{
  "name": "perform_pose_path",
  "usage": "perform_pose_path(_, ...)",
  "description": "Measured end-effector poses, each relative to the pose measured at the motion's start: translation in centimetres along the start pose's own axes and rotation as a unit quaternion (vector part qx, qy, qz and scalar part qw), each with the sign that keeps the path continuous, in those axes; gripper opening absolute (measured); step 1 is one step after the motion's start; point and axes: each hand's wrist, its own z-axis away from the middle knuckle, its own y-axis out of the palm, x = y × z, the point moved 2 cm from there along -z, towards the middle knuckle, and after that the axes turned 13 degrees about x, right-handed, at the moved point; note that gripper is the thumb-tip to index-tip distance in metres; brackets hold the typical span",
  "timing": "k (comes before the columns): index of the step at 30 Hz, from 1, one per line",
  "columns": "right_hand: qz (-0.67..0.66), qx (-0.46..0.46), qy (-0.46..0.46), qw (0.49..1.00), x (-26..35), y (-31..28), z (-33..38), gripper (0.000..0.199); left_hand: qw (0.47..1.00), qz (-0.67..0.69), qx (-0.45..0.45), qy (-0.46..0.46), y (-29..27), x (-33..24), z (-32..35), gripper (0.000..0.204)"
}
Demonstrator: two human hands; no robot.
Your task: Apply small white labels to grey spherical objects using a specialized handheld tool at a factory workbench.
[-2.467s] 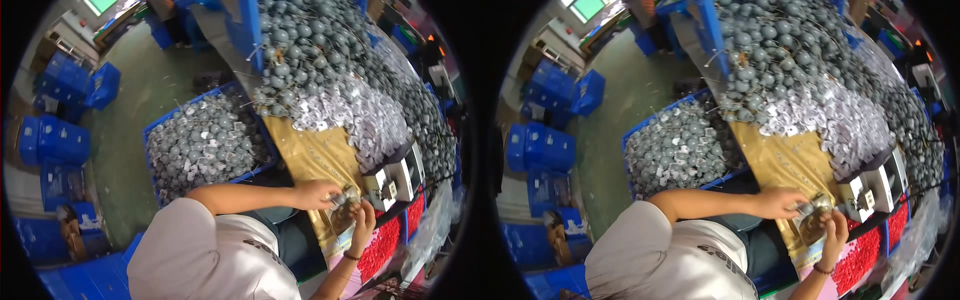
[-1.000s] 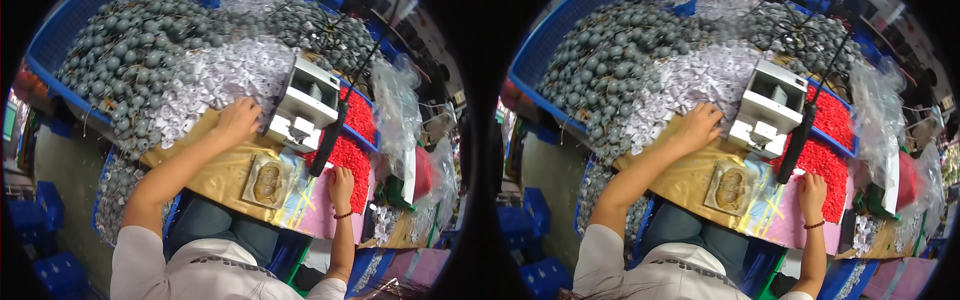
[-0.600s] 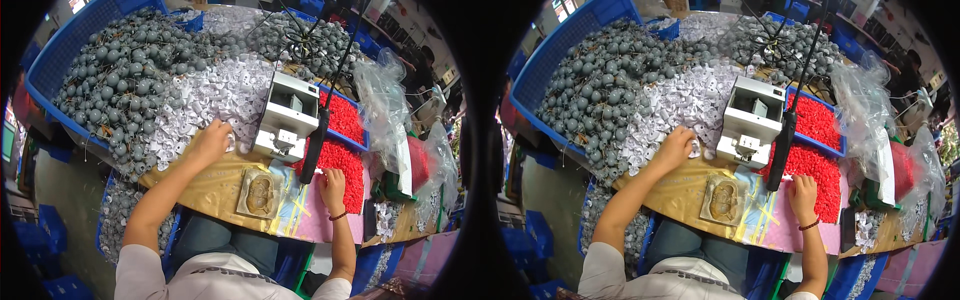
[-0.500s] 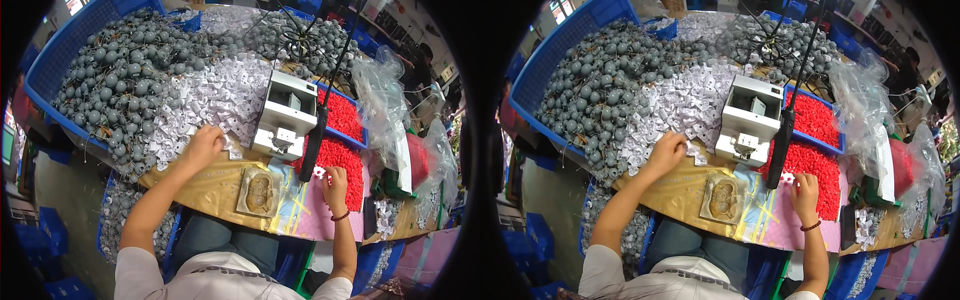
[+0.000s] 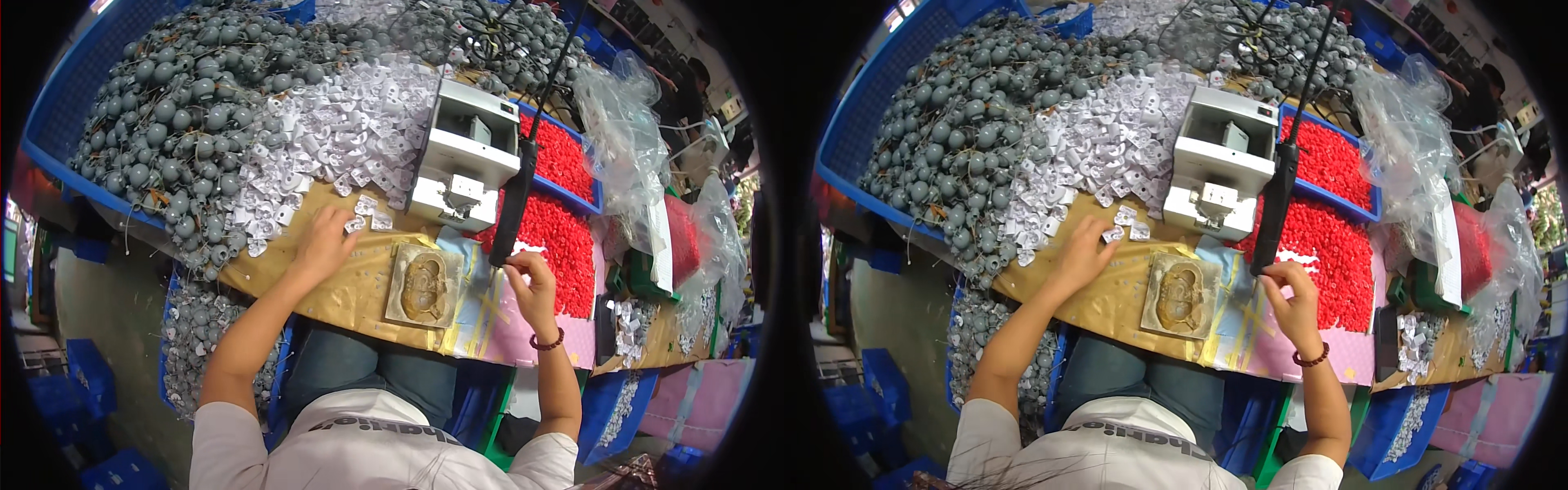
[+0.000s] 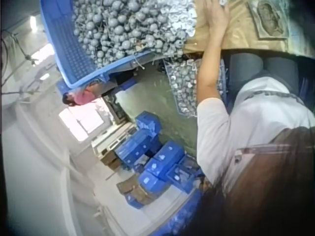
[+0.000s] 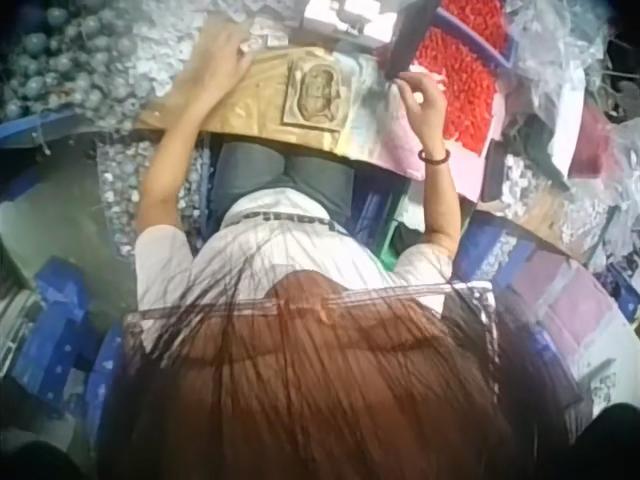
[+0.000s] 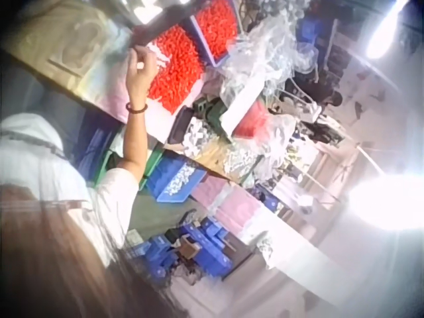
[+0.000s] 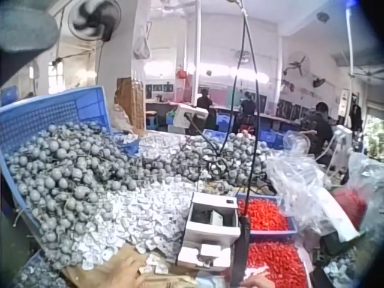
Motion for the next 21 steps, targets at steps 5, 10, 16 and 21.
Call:
perform_pose_path(5,-0.035,0.058,-0.024,0.997,2.0,2.4,-0.6,0.013,0.978,0.078,0.076,0.18,1.6,-6.9,1.6,0.03)
perform_pose_path(10,0.038,0.086,-0.218,0.972,4.6,7.1,-2.6,0.022,0.981,0.007,0.126,0.149,5.0,-9.0,1.3,0.032)
perform_pose_path(16,0.195,0.13,-0.297,0.926,4.5,9.4,-2.9,0.019,0.973,0.112,0.129,0.156,2.5,-7.9,-0.4,0.048)
perform_pose_path(21,0.217,0.135,-0.231,0.939,4.6,9.6,-2.2,0.03,0.993,0.08,-0.003,0.083,-8.5,-2.7,-8.2,0.03)
